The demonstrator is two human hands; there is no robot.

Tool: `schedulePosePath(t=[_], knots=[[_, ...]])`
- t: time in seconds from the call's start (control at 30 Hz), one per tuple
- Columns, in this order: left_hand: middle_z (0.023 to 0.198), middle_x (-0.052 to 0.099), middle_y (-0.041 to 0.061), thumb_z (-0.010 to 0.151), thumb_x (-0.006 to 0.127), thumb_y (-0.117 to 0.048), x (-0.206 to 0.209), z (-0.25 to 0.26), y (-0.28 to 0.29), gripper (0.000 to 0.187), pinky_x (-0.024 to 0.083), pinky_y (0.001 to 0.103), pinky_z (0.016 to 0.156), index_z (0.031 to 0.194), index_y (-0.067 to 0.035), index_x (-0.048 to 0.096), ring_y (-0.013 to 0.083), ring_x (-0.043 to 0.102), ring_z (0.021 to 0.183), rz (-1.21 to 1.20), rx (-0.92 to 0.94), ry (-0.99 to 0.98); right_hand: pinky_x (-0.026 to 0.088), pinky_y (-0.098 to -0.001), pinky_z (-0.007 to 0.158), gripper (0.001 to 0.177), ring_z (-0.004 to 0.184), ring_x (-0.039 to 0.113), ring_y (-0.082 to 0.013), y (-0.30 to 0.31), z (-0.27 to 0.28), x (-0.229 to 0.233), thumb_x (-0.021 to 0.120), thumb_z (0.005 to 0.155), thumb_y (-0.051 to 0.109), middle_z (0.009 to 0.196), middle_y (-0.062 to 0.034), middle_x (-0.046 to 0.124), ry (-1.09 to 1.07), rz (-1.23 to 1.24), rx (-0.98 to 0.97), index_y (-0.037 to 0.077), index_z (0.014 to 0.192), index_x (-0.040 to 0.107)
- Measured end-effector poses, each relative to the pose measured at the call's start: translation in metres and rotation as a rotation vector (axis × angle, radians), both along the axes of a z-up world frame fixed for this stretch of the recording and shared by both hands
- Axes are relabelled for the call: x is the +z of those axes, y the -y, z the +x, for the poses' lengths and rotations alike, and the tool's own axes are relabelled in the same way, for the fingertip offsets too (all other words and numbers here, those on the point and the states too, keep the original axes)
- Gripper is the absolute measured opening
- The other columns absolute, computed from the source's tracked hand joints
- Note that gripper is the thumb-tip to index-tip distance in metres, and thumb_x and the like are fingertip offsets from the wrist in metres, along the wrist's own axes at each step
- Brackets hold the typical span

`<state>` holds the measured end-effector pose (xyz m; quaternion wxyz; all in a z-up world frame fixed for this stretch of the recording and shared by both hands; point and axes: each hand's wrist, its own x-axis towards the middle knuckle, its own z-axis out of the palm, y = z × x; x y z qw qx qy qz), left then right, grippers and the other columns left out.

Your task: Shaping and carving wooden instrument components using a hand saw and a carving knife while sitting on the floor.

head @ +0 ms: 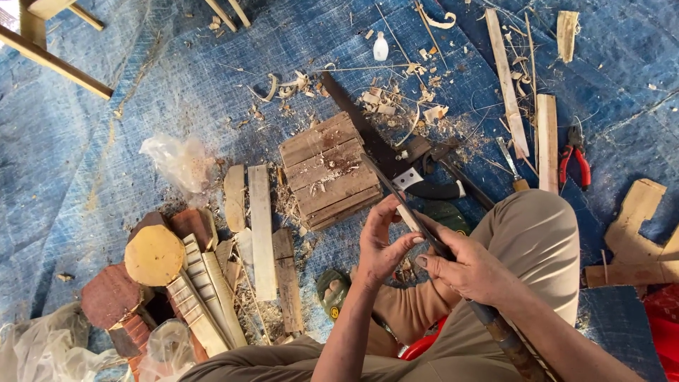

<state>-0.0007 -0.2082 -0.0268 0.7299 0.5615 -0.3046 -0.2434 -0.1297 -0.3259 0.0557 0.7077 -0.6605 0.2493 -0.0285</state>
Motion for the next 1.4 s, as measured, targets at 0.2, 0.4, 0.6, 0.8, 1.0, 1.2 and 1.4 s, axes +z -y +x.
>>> schedulePosePath(t=[0.2, 0.4, 0.6, 0.8, 1.0, 1.2, 1.4], knots=[[0.146, 0.056, 0.020, 0.076, 0.093, -0.020, -0.006, 0.000, 0.002, 0.068, 0.046, 0.039, 0.099, 0.132, -0.007, 0.056, 0.0283, 0.056, 0.132, 0.003, -0.001, -0.001, 0.048, -0.0259, 0.033, 0.066, 0.039, 0.063, -0.0166, -0.001, -0.003, 0.001, 0.075, 0.087, 0.010, 0.058, -0.0163, 0.073, -0.010, 0.024, -0.007, 0.006, 0.149, 0.053], [0.147, 0.054, 0.021, 0.078, 0.092, -0.019, -0.007, -0.002, 0.003, 0.066, 0.045, 0.040, 0.099, 0.132, -0.007, 0.056, 0.0298, 0.054, 0.133, 0.012, -0.003, -0.001, 0.048, -0.0288, 0.035, 0.068, 0.041, 0.064, -0.0189, 0.002, -0.005, 0.002, 0.073, 0.087, 0.011, 0.059, -0.0190, 0.075, -0.032, -0.009, 0.004, 0.008, 0.152, 0.052], [0.147, 0.054, 0.019, 0.078, 0.091, -0.021, -0.007, -0.001, 0.001, 0.066, 0.046, 0.040, 0.100, 0.132, -0.008, 0.056, 0.0267, 0.054, 0.132, 0.019, 0.002, 0.000, 0.051, -0.0307, 0.043, 0.068, 0.048, 0.067, -0.0200, 0.001, -0.004, 0.008, 0.072, 0.088, 0.011, 0.062, -0.0204, 0.076, -0.026, -0.021, 0.020, 0.007, 0.152, 0.050], [0.147, 0.053, 0.021, 0.078, 0.091, -0.019, -0.001, -0.002, 0.002, 0.066, 0.045, 0.042, 0.099, 0.132, -0.007, 0.055, 0.0299, 0.054, 0.132, 0.028, 0.006, -0.007, 0.055, -0.0320, 0.047, 0.068, 0.056, 0.071, -0.0219, 0.003, -0.003, 0.006, 0.076, 0.085, 0.010, 0.066, -0.0202, 0.076, -0.044, -0.038, 0.025, 0.006, 0.150, 0.055], [0.147, 0.055, 0.017, 0.077, 0.092, -0.022, -0.003, -0.003, 0.002, 0.068, 0.045, 0.040, 0.099, 0.134, -0.008, 0.056, 0.0254, 0.056, 0.129, 0.024, 0.017, -0.018, 0.051, -0.0302, 0.043, 0.068, 0.049, 0.066, -0.0201, 0.002, -0.003, 0.013, 0.074, 0.086, 0.009, 0.061, -0.0199, 0.075, -0.047, -0.041, 0.015, 0.007, 0.151, 0.053], [0.146, 0.057, 0.016, 0.076, 0.092, -0.021, 0.004, 0.000, 0.000, 0.069, 0.046, 0.038, 0.099, 0.134, -0.008, 0.057, 0.0240, 0.057, 0.128, 0.045, 0.024, -0.015, 0.050, -0.0293, 0.038, 0.067, 0.041, 0.063, -0.0218, 0.000, 0.000, 0.015, 0.069, 0.089, 0.006, 0.054, -0.0182, 0.070, -0.058, -0.008, 0.031, 0.005, 0.152, 0.047], [0.144, 0.059, 0.014, 0.073, 0.094, -0.022, -0.007, -0.003, 0.001, 0.072, 0.047, 0.037, 0.100, 0.134, -0.008, 0.058, 0.0227, 0.059, 0.127, 0.048, 0.041, -0.027, 0.046, -0.0287, 0.031, 0.061, 0.034, 0.062, -0.0211, -0.003, -0.002, 0.008, 0.068, 0.089, 0.008, 0.049, -0.0157, 0.069, -0.097, -0.063, 0.034, 0.005, 0.148, 0.051]])
